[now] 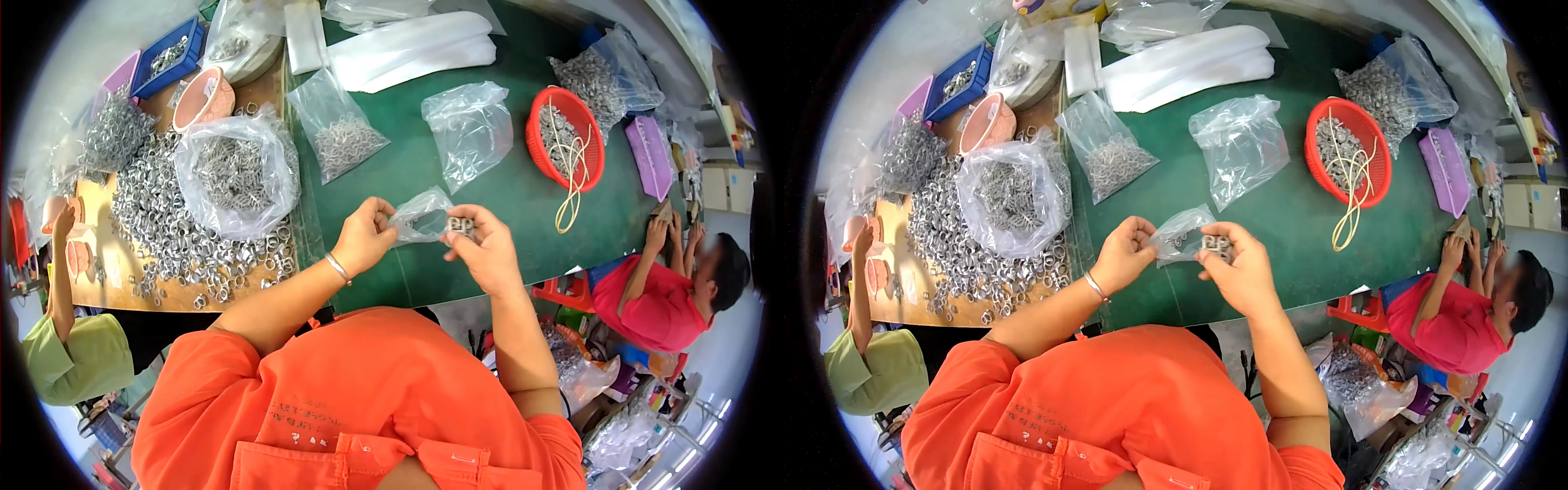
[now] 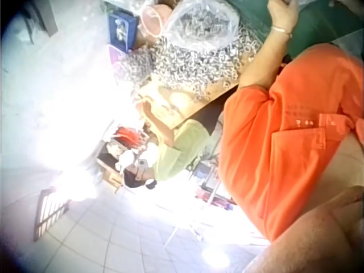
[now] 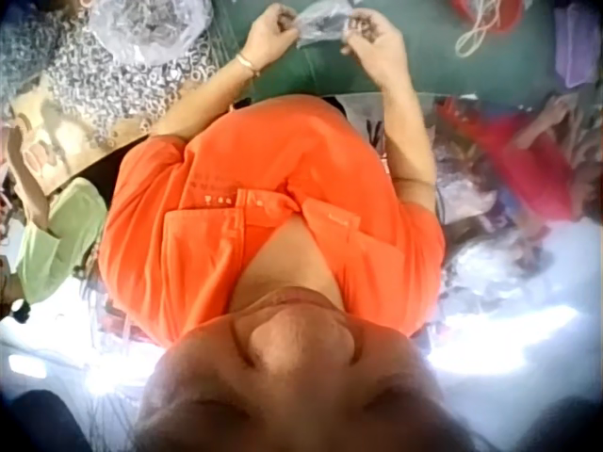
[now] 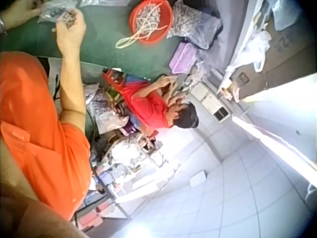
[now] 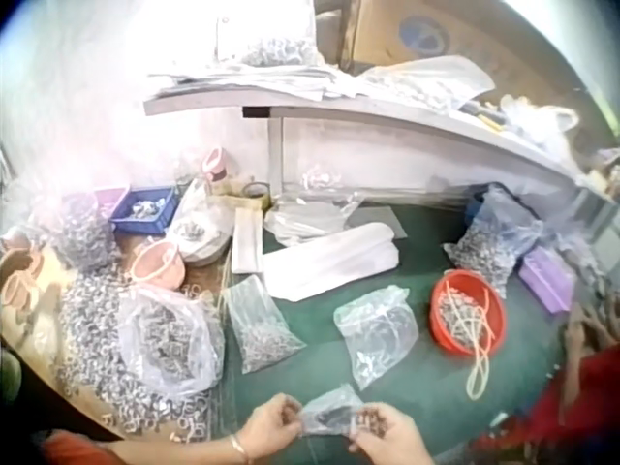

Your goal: The person detaches metal pieces from sprues by hand and packs the separated pieces into plastic bags.

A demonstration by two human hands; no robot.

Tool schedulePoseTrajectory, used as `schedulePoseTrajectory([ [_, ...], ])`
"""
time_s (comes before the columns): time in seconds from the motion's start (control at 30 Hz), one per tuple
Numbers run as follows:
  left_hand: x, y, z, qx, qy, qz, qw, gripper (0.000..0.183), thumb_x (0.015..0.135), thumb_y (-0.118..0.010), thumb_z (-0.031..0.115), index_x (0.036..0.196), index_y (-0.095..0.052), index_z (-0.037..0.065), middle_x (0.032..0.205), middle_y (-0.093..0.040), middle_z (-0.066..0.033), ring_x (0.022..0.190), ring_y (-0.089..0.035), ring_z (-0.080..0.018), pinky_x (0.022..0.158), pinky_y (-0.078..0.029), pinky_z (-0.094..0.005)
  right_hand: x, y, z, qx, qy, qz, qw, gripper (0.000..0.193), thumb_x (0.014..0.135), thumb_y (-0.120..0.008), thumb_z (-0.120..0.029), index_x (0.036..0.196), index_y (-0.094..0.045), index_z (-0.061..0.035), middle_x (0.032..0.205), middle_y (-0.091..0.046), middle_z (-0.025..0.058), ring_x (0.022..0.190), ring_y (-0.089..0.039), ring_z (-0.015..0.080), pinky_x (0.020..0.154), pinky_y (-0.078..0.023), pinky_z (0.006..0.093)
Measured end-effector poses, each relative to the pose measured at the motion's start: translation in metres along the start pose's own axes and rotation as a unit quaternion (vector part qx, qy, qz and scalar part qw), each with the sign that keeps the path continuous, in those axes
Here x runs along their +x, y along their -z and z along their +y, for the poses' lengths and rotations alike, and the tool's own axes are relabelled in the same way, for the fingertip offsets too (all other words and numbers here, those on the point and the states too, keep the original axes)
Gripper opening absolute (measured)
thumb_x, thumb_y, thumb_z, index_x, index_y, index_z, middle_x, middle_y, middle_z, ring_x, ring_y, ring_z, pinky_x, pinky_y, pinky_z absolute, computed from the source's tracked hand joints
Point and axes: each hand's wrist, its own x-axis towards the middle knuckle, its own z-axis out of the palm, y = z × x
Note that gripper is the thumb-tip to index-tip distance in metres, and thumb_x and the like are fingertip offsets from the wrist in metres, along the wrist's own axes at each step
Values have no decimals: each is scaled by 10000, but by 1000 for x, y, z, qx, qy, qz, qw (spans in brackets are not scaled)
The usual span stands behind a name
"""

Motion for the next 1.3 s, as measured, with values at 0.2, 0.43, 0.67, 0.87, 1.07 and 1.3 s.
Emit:
schedulePoseTrajectory([
  [0.2, 5, 0, 6, -9, 18, -43, 999, 235, 771, -554, -49, 983, -452, -36, 687, -513, -42, 606, -538, -96, 563, -478, -232, 18, -18, 13, -327, 247, 26, 912, 269, 744, -546, 77, 1000, -527, -4, 884, -582, 145, 801, -601, 287, 686, -486, 329],
  [0.43, 9, 5, 7, -31, 40, -30, 998, 242, 762, -544, -65, 988, -457, -49, 680, -505, -35, 608, -533, -93, 570, -484, -237, 30, -3, 21, -293, 117, 7, 949, 294, 693, -597, 93, 950, -506, -17, 883, -586, 145, 777, -592, 289, 709, -473, 338],
  [0.67, 11, 7, 8, -27, 45, -66, 996, 240, 735, -535, -79, 971, -496, -59, 702, -530, -37, 625, -546, -102, 595, -490, -244, 37, -9, 17, -555, 254, -125, 782, 354, 625, -535, 100, 945, -566, -50, 965, -597, 102, 886, -578, 292, 711, -479, 375],
  [0.87, 32, 35, 28, -196, 62, 33, 978, 253, 718, -497, -67, 968, -532, -47, 774, -578, -94, 657, -587, -165, 578, -494, -271, 48, 3, 6, -405, 316, -62, 856, 296, 717, -566, 50, 1000, -585, -34, 1033, -577, 139, 991, -543, 301, 824, -453, 357],
  [1.07, 48, 93, 12, -291, 62, 169, 940, 332, 848, -543, 89, 1133, -448, -51, 972, -543, -107, 850, -558, -180, 724, -503, -294, 81, 83, -13, -537, 326, 299, 718, 459, 665, -638, -5, 1101, -496, -2, 1181, -457, 190, 1083, -445, 367, 916, -375, 424],
  [1.3, 19, 72, -7, -4, -96, 238, 967, 482, 821, -610, 172, 1212, -400, -16, 1181, -424, -154, 940, -536, -185, 850, -457, -303, 112, 181, 19, -654, -51, 225, 720, 615, 638, -750, -189, 1181, -477, -90, 1204, -466, 160, 1114, -454, 321, 949, -357, 413],
])
